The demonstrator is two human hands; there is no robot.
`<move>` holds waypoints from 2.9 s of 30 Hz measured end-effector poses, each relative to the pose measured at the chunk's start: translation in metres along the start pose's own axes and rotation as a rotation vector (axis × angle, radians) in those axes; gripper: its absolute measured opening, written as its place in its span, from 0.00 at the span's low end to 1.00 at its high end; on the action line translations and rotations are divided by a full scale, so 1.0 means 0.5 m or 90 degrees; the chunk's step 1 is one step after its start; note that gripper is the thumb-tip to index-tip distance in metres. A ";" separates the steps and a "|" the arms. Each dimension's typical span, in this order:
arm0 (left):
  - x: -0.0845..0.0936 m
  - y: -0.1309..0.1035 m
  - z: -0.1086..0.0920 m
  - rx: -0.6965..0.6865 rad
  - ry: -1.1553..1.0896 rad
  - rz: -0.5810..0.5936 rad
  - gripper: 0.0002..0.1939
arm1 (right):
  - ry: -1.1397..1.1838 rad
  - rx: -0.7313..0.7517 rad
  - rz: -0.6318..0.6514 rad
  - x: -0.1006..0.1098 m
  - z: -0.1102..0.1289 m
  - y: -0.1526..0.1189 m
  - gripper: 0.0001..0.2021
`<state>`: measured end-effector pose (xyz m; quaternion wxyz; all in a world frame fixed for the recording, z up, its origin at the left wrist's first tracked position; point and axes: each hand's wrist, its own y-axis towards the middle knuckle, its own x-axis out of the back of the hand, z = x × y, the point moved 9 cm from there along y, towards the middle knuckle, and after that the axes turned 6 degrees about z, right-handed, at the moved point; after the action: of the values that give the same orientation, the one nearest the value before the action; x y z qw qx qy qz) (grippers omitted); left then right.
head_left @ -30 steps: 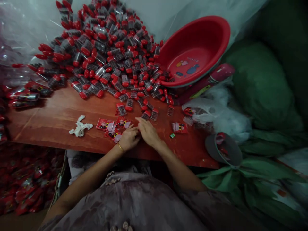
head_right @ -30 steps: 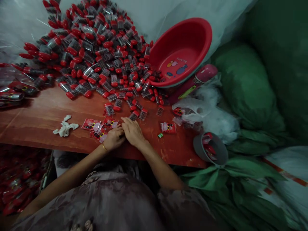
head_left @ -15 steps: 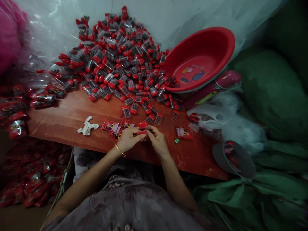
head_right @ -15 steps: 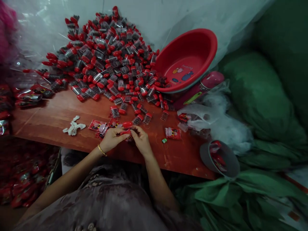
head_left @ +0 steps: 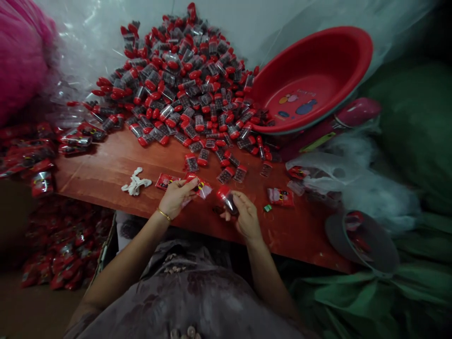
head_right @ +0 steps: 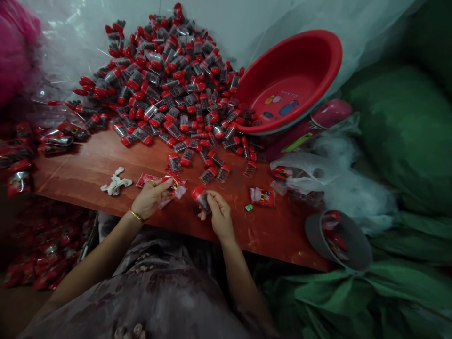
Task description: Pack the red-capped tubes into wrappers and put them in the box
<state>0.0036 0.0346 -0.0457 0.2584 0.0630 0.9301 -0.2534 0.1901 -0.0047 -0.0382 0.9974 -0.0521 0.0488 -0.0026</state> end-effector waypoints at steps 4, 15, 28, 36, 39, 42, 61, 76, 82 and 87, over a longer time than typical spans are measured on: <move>-0.009 -0.009 -0.002 0.025 0.002 0.029 0.20 | -0.080 0.013 0.033 -0.023 0.015 -0.029 0.14; -0.023 -0.022 -0.026 -0.006 0.174 0.090 0.19 | -0.425 0.224 0.151 -0.082 0.113 -0.037 0.09; -0.033 -0.023 -0.001 -0.030 0.090 0.070 0.17 | -0.154 -0.006 0.086 -0.066 0.002 -0.011 0.17; -0.019 -0.026 0.045 -0.017 0.041 -0.022 0.21 | -0.156 0.030 -0.022 -0.076 0.012 -0.009 0.15; -0.016 -0.025 0.061 -0.013 0.013 -0.053 0.22 | -0.166 0.061 -0.076 -0.082 0.012 -0.016 0.13; -0.023 -0.023 0.063 -0.018 -0.001 -0.051 0.22 | -0.161 0.076 -0.091 -0.093 0.008 -0.013 0.12; -0.013 -0.016 0.028 -0.056 0.005 -0.009 0.17 | -0.019 0.021 0.101 -0.135 0.009 0.008 0.15; 0.053 -0.116 0.051 0.122 -0.059 0.032 0.18 | -0.354 0.245 0.213 -0.223 0.034 0.052 0.16; 0.363 -0.246 -0.036 -0.043 -0.136 -0.359 0.11 | -0.760 0.265 0.046 -0.176 0.046 0.100 0.14; 0.555 -0.343 -0.009 -0.025 -0.233 -0.554 0.17 | -0.847 0.271 -0.014 -0.157 0.023 0.115 0.07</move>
<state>-0.2790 -0.1150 -0.1093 0.2893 -0.3833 0.8137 -0.3276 0.1131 0.0546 -0.0254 0.8039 0.1538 -0.5744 0.0102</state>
